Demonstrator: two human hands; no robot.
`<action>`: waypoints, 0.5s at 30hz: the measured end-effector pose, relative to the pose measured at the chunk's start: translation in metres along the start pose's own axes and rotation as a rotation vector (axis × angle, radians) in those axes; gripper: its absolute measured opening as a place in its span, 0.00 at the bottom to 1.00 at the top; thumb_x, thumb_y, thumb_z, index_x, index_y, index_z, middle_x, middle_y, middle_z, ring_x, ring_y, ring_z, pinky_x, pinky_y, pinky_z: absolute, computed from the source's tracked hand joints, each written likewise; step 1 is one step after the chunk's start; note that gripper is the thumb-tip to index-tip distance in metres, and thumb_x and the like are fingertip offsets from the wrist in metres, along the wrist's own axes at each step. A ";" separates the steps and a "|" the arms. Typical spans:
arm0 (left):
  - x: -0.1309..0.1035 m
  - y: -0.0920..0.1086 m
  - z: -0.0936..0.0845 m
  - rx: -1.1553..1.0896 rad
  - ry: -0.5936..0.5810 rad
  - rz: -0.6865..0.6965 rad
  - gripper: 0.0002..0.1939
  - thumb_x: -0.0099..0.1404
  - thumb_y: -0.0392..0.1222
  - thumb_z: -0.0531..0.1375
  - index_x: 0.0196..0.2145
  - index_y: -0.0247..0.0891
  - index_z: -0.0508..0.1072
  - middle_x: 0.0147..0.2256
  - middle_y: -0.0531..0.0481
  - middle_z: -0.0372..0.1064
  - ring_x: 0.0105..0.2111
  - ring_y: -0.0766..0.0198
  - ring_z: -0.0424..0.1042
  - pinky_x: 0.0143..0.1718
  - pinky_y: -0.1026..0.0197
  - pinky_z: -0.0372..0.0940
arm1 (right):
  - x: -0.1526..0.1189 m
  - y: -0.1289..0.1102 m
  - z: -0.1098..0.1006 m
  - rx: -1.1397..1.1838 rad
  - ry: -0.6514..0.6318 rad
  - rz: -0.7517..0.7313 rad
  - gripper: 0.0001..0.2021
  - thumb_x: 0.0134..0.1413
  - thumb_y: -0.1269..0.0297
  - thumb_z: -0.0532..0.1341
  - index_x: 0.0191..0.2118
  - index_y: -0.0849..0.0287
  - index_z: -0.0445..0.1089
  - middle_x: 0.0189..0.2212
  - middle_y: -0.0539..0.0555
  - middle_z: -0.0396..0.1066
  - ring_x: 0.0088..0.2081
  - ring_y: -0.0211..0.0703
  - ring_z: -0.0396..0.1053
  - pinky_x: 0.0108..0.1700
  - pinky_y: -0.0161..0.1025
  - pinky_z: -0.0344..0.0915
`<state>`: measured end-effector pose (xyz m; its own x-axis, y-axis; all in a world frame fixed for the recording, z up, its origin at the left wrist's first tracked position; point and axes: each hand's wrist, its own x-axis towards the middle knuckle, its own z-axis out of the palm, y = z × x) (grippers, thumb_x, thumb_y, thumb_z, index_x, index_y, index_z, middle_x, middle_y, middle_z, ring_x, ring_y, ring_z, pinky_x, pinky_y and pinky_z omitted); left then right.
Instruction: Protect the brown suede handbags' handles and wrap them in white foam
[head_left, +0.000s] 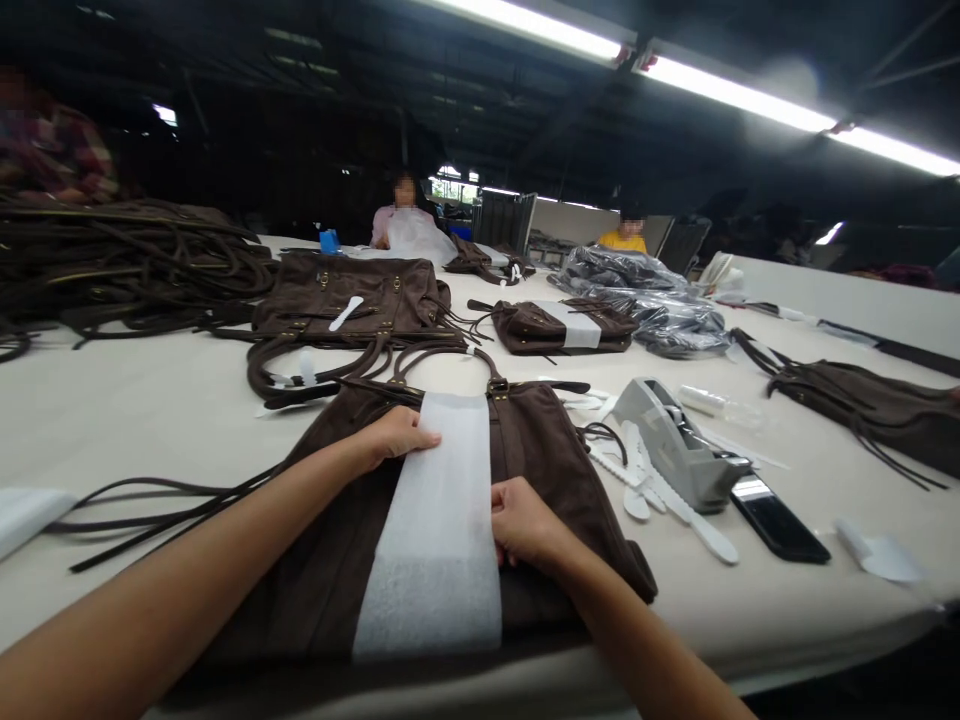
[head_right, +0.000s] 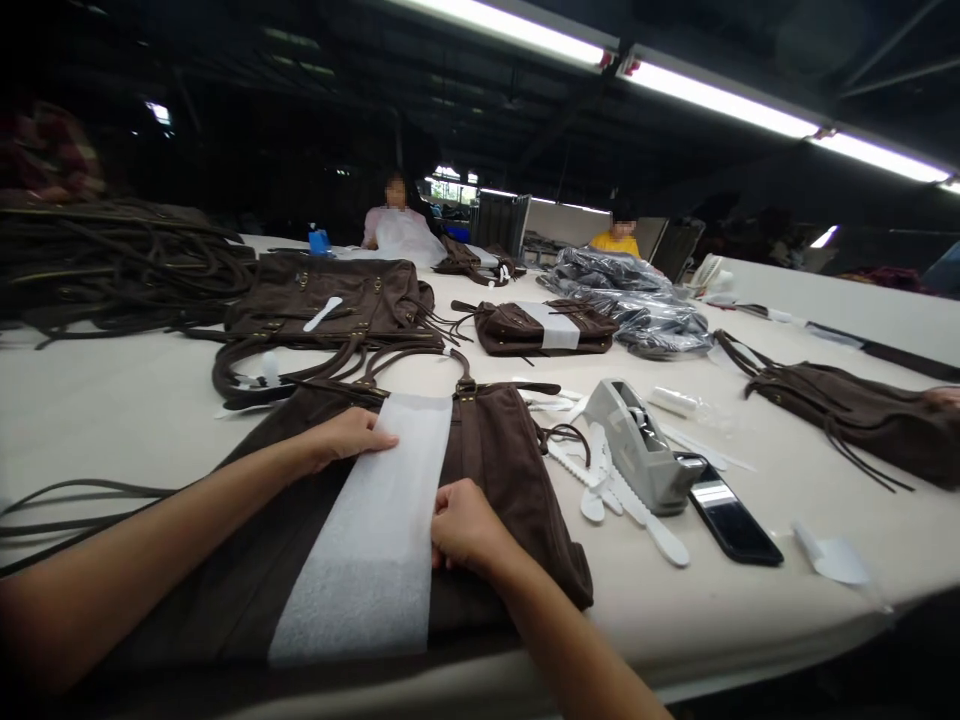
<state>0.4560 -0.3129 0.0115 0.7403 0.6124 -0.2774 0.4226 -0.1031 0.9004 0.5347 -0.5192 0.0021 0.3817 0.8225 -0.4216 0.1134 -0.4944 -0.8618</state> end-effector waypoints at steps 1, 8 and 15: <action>0.002 0.000 0.000 0.014 -0.013 -0.002 0.13 0.35 0.44 0.70 0.16 0.34 0.73 0.17 0.49 0.68 0.19 0.63 0.64 0.20 0.65 0.52 | 0.000 0.002 0.001 0.005 0.008 -0.006 0.06 0.37 0.73 0.54 0.21 0.61 0.67 0.11 0.46 0.63 0.12 0.32 0.59 0.11 0.26 0.49; 0.004 -0.019 0.011 0.086 0.157 0.042 0.12 0.41 0.45 0.69 0.17 0.37 0.71 0.18 0.50 0.66 0.25 0.57 0.67 0.24 0.63 0.52 | -0.001 0.008 0.003 -0.014 0.033 -0.031 0.11 0.39 0.70 0.54 0.29 0.63 0.72 0.13 0.46 0.64 0.12 0.33 0.59 0.10 0.27 0.50; -0.010 -0.019 0.022 -0.035 0.197 0.087 0.12 0.48 0.45 0.66 0.20 0.38 0.67 0.24 0.50 0.67 0.33 0.56 0.69 0.29 0.63 0.57 | -0.010 0.002 0.002 0.100 0.093 -0.056 0.07 0.38 0.66 0.61 0.28 0.62 0.69 0.14 0.45 0.64 0.12 0.30 0.55 0.12 0.27 0.50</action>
<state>0.4518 -0.3341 -0.0096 0.6549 0.7444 -0.1304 0.3410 -0.1371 0.9300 0.5290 -0.5278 0.0035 0.4608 0.8165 -0.3479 0.0467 -0.4137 -0.9092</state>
